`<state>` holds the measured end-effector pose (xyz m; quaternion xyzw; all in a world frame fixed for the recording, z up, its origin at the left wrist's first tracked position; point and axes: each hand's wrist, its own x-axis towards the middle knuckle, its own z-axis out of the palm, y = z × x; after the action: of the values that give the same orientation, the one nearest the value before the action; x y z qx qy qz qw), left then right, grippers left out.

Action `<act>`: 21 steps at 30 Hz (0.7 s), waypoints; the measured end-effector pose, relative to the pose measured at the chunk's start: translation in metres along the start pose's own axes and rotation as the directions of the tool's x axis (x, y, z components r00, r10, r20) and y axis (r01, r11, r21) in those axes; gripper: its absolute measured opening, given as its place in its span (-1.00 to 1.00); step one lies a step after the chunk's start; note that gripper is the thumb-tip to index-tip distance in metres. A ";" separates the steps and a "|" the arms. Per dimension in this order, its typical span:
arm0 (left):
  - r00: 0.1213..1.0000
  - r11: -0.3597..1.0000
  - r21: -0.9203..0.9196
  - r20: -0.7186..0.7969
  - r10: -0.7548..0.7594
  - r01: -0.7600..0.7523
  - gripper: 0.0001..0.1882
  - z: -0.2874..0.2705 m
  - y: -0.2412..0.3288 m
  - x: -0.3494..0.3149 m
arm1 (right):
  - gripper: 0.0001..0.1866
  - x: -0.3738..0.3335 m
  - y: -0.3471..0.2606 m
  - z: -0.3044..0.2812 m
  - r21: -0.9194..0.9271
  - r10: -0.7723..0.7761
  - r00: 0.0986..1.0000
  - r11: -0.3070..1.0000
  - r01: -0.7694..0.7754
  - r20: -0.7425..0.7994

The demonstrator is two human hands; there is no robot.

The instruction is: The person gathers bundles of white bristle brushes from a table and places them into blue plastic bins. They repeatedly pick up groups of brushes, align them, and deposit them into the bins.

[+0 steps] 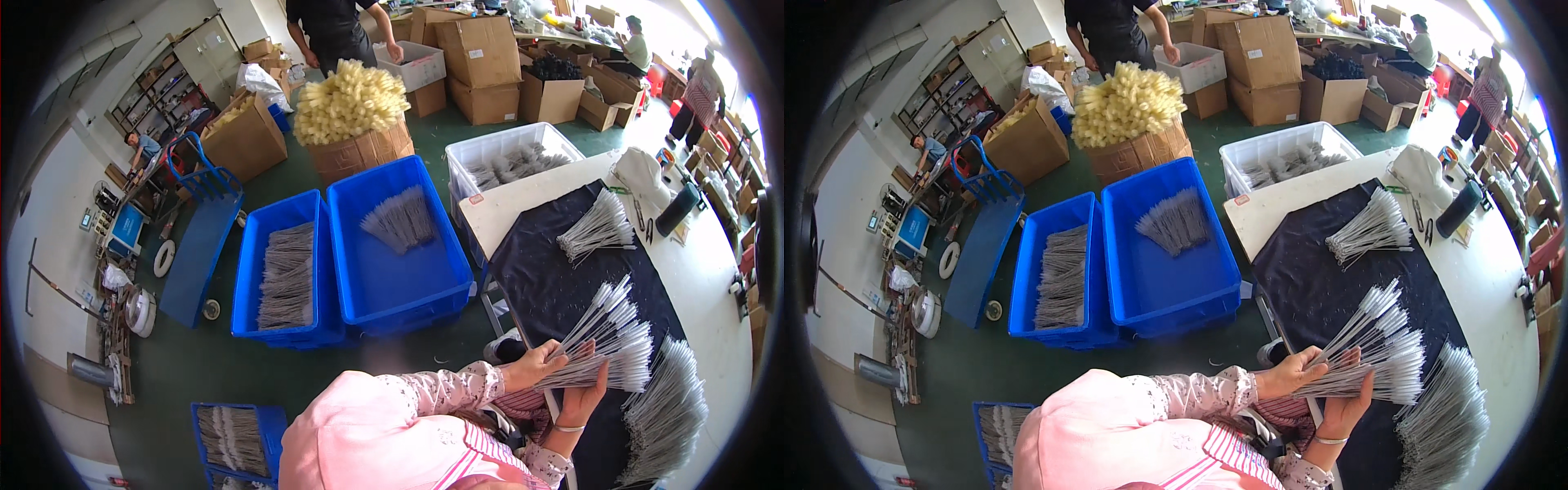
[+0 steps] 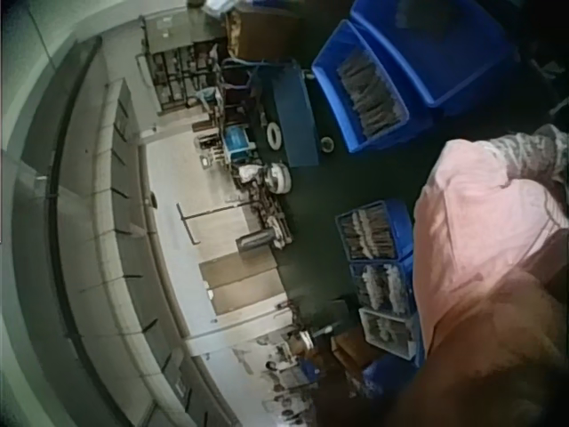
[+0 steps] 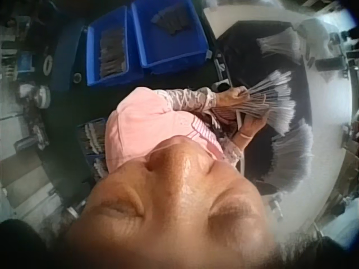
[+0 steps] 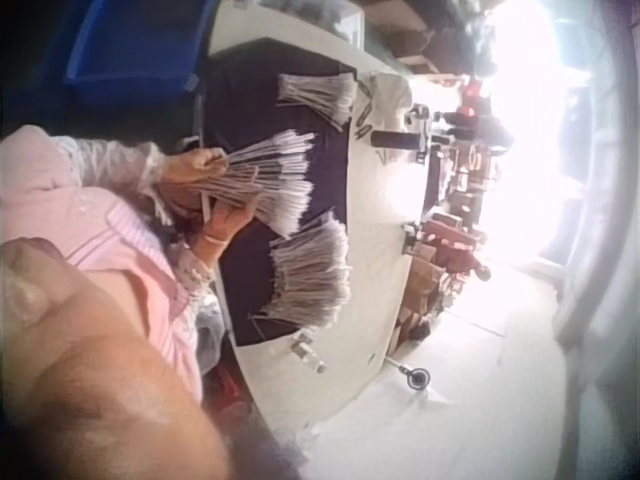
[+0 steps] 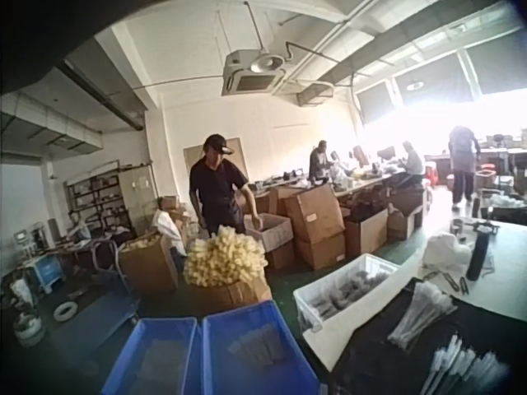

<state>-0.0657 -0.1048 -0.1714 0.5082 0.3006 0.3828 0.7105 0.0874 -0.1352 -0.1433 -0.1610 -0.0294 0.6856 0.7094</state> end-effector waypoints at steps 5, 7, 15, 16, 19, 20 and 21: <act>0.992 0.997 0.045 0.105 -0.064 0.059 -0.32 0.002 0.029 -0.009 | -0.52 -0.002 -0.003 -0.004 0.044 -0.006 0.999 0.999 0.007 -0.033; 0.992 0.995 0.067 0.096 -0.079 0.073 -0.33 0.003 0.035 -0.011 | -0.53 -0.003 -0.002 -0.005 0.039 -0.005 0.999 0.999 0.006 -0.034; 0.991 0.994 0.063 0.092 -0.097 0.092 -0.34 0.004 0.032 -0.012 | -0.55 -0.007 -0.001 -0.002 -0.018 -0.018 0.999 1.000 0.017 -0.042; 0.991 0.994 0.055 0.094 -0.098 0.093 -0.34 0.004 0.031 -0.012 | -0.57 -0.007 0.000 0.003 -0.011 -0.010 0.999 1.000 0.010 -0.045; 0.991 0.994 0.052 0.092 -0.101 0.097 -0.34 0.003 0.030 -0.012 | -0.59 -0.008 0.000 0.005 -0.027 -0.011 0.999 1.000 0.009 -0.050; 0.991 0.993 0.065 0.088 -0.105 0.099 -0.34 0.003 0.031 -0.013 | -0.59 -0.009 0.000 0.005 -0.039 -0.015 0.999 0.999 0.013 -0.051; 0.991 0.992 0.079 0.082 -0.107 0.101 -0.35 0.003 0.032 -0.013 | -0.59 -0.008 0.000 0.003 -0.038 -0.014 0.998 0.999 0.012 -0.055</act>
<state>-0.0778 -0.1115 -0.1393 0.5340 0.3098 0.3114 0.7224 0.0861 -0.1426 -0.1388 -0.1930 -0.0238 0.6756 0.7111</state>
